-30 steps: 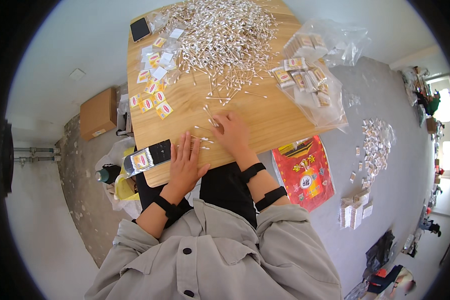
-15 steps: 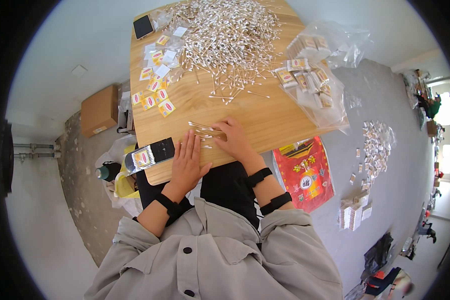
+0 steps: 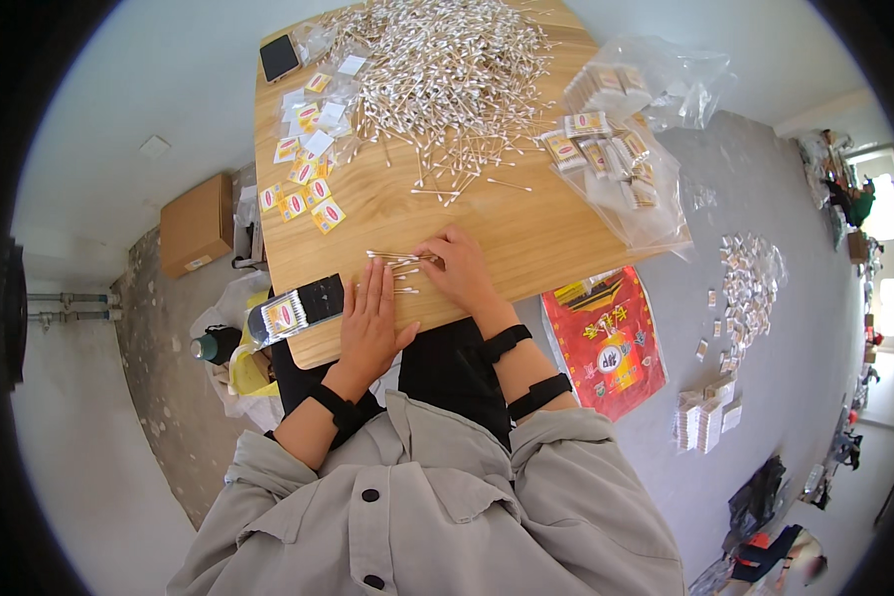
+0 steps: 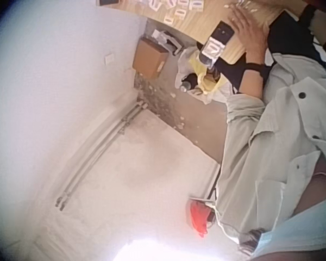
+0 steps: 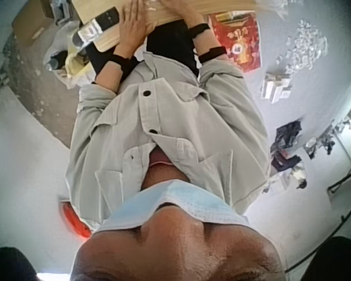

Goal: Manually packaging small cotton swabs into a plastic case and applying labels.

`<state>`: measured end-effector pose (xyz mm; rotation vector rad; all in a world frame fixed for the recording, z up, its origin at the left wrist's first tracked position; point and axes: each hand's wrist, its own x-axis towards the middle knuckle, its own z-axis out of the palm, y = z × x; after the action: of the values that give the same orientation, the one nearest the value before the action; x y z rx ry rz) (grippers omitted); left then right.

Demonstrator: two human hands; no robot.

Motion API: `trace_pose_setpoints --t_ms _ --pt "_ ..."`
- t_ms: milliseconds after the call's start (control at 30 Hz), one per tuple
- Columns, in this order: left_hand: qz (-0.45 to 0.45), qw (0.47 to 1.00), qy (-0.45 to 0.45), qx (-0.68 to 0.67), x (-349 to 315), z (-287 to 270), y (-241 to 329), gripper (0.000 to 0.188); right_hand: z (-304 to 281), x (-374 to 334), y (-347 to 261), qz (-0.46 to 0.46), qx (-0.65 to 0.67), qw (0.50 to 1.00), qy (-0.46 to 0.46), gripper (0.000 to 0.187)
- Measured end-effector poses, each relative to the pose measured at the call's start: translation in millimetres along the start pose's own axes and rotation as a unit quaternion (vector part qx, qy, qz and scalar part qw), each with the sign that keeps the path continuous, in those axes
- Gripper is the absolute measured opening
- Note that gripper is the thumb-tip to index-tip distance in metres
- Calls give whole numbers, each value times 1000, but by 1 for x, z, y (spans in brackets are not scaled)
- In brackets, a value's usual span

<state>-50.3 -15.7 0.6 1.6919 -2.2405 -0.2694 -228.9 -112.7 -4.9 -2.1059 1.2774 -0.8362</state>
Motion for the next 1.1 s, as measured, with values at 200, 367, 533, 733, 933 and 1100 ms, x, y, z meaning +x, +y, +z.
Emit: trace_pose_setpoints --t_ms 200,367,533,733,933,1100 --pt "2 1000 4 -8 0 1 -1 90 5 4 1 30 20 999 17 18" --pt "3 1000 -3 -6 1 1 0 90 7 4 1 26 -8 1000 5 18" --pt "8 1000 13 18 -1 3 -1 90 7 5 -7 -10 -65 997 31 13" --pt "-4 1000 -6 3 2 -3 1 90 12 7 -11 33 -49 997 46 9" --pt "3 1000 6 13 1 0 0 91 11 14 -3 99 73 992 33 12" --pt "0 1000 4 14 0 0 0 92 17 18 -9 126 44 988 83 6"
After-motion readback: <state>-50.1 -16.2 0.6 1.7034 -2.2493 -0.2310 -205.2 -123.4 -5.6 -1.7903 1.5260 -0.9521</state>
